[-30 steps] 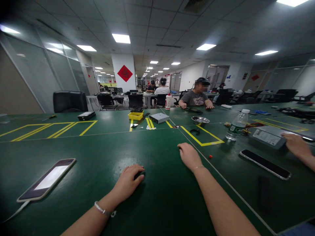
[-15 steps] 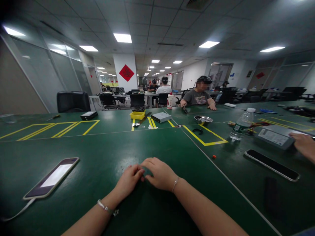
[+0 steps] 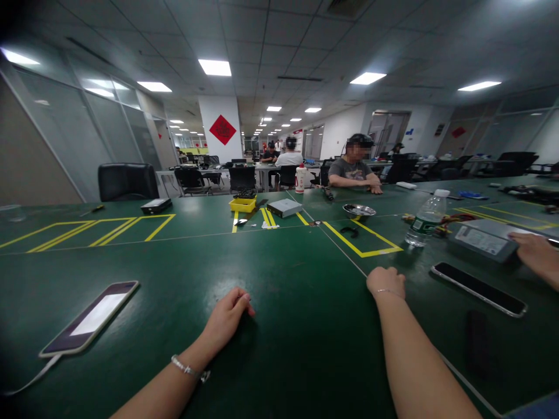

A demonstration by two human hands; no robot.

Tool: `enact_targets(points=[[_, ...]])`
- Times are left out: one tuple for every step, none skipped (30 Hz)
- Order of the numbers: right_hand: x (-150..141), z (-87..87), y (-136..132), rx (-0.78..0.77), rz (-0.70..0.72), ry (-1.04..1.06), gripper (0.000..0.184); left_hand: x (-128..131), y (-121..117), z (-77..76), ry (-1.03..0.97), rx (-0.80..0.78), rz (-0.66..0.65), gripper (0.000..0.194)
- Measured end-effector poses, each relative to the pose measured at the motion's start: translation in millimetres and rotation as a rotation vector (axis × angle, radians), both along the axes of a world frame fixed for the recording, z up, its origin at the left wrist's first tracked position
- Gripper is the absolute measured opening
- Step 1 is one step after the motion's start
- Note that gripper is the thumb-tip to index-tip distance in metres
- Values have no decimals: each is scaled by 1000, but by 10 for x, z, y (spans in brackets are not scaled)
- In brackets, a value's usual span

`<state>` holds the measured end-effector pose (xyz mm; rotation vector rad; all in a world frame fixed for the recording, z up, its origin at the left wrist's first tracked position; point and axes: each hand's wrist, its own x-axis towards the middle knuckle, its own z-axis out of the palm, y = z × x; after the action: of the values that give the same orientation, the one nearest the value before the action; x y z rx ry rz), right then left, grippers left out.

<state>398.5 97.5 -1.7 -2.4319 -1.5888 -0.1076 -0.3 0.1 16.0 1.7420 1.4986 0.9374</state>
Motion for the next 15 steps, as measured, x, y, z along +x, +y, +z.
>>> enact_targets(points=[[-9,6,-5,-36,-52,-11,31,0,0,5,4,8,-2,28],[-27,18,-11,-71,-84,-18,31,0,0,8,6,14,-7,29],[-49,34,-18,-96,-99,-19,31,-1,1,8,6,19,-12,29],[-73,55,-28,-102,-93,-12,31,-2,2,7,3,24,-19,29],[-100,81,-38,-113,-96,-3,30,-4,3,3,0,30,-23,28],[-130,111,-50,-121,-101,7,30,-5,4,-2,-4,35,-25,27],[-166,145,-61,-121,-105,18,30,-6,5,-8,-8,40,-26,26],[-211,183,-71,-115,-106,31,30,-6,6,-15,-14,41,-27,26],[-266,222,-78,-105,-100,45,30,-5,7,-21,-21,38,-28,25],[-333,262,-82,-90,-85,58,30,-4,8,-27,-30,31,-33,25],[-415,299,-84,-70,-63,70,31,-2,8,-32,-39,23,-40,25],[-513,333,-84,-46,-31,83,31,0,8,-35,-48,14,-45,25],[-625,360,-85,-22,15,104,29,2,8,-37,-55,2,-50,25],[-752,382,-90,3,76,142,28,4,8,-38,-60,-9,-52,25],[-893,398,-102,24,149,207,26,6,8,-38,-62,-20,-50,24]])
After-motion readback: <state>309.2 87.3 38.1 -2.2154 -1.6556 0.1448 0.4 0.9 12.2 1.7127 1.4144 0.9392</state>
